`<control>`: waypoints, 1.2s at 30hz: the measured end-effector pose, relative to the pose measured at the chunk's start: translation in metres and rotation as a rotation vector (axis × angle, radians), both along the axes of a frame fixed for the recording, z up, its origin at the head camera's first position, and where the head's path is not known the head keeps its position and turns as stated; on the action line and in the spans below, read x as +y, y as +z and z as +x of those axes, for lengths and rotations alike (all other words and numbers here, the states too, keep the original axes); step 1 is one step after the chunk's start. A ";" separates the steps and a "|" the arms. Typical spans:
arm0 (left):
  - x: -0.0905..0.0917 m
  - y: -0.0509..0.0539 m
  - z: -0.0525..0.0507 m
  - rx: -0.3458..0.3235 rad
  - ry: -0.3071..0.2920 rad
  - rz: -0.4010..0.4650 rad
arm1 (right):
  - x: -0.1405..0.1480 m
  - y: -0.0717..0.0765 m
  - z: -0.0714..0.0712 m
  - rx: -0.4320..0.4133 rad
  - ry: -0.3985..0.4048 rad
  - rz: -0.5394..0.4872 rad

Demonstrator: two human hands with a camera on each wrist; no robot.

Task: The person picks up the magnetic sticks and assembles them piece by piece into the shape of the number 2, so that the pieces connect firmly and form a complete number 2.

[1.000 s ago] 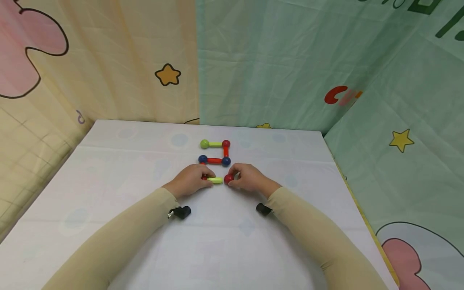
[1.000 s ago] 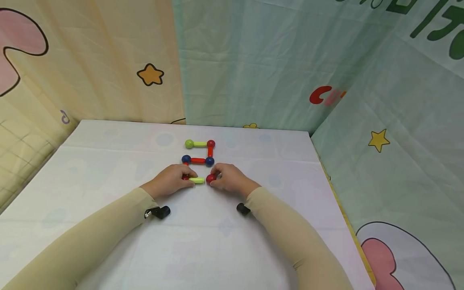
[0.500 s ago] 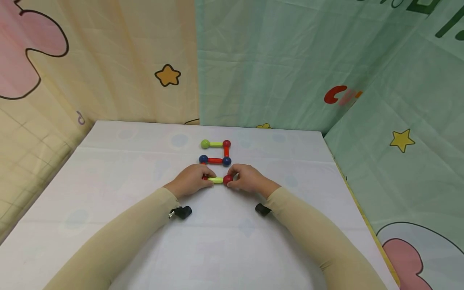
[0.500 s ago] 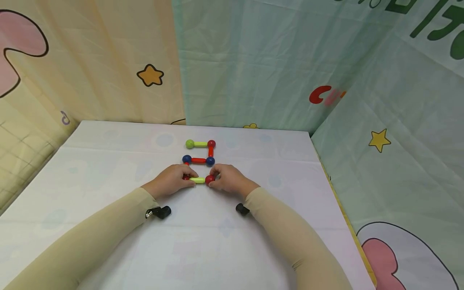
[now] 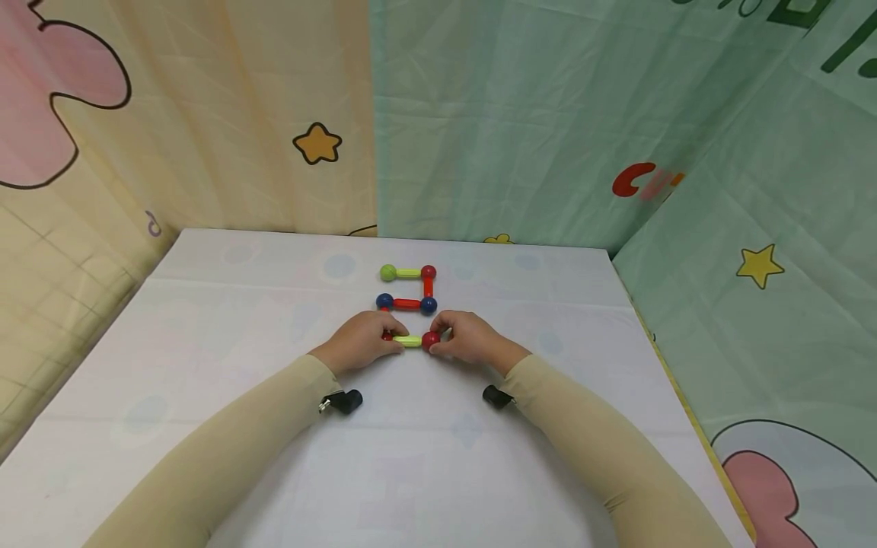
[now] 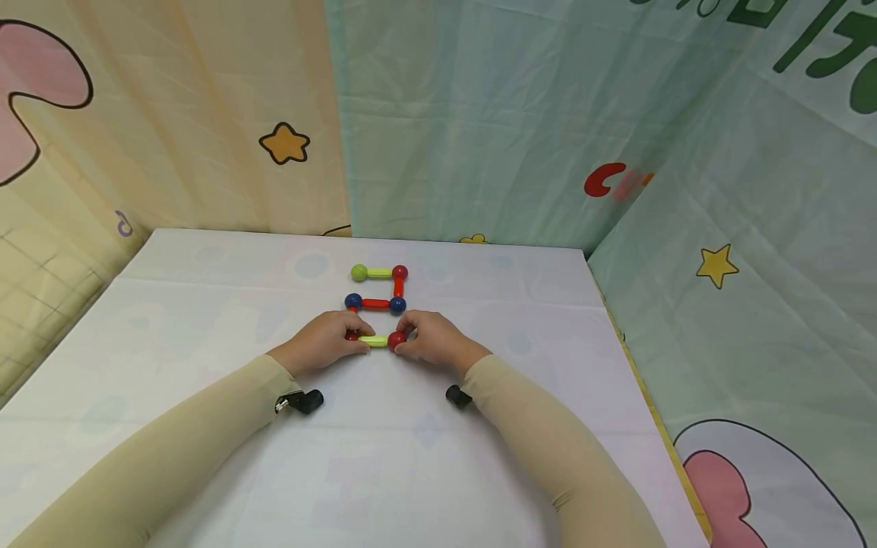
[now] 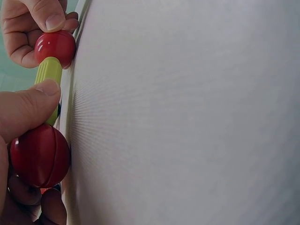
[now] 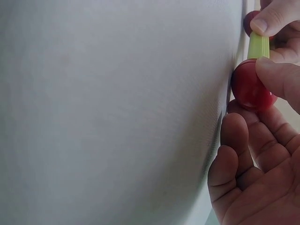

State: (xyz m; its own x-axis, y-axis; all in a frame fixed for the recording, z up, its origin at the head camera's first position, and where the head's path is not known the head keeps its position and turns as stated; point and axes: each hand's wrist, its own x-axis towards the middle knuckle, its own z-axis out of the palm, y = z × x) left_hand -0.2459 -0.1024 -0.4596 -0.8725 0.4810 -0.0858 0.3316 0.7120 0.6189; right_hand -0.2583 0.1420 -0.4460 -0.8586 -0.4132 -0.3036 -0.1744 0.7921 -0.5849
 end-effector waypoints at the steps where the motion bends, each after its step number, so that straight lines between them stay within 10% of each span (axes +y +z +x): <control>1: 0.000 0.000 0.000 0.000 0.000 0.000 | 0.000 0.000 0.000 -0.001 -0.001 0.001; 36: 0.000 -0.002 -0.002 0.005 0.000 -0.007 | 0.001 -0.001 0.002 0.004 -0.010 -0.011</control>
State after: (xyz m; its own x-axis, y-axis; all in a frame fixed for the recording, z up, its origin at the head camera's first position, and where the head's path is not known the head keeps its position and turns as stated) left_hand -0.2479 -0.1022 -0.4620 -0.8728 0.4807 -0.0849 0.3351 0.7164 0.6120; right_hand -0.2565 0.1430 -0.4475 -0.8637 -0.4080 -0.2960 -0.1689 0.7876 -0.5926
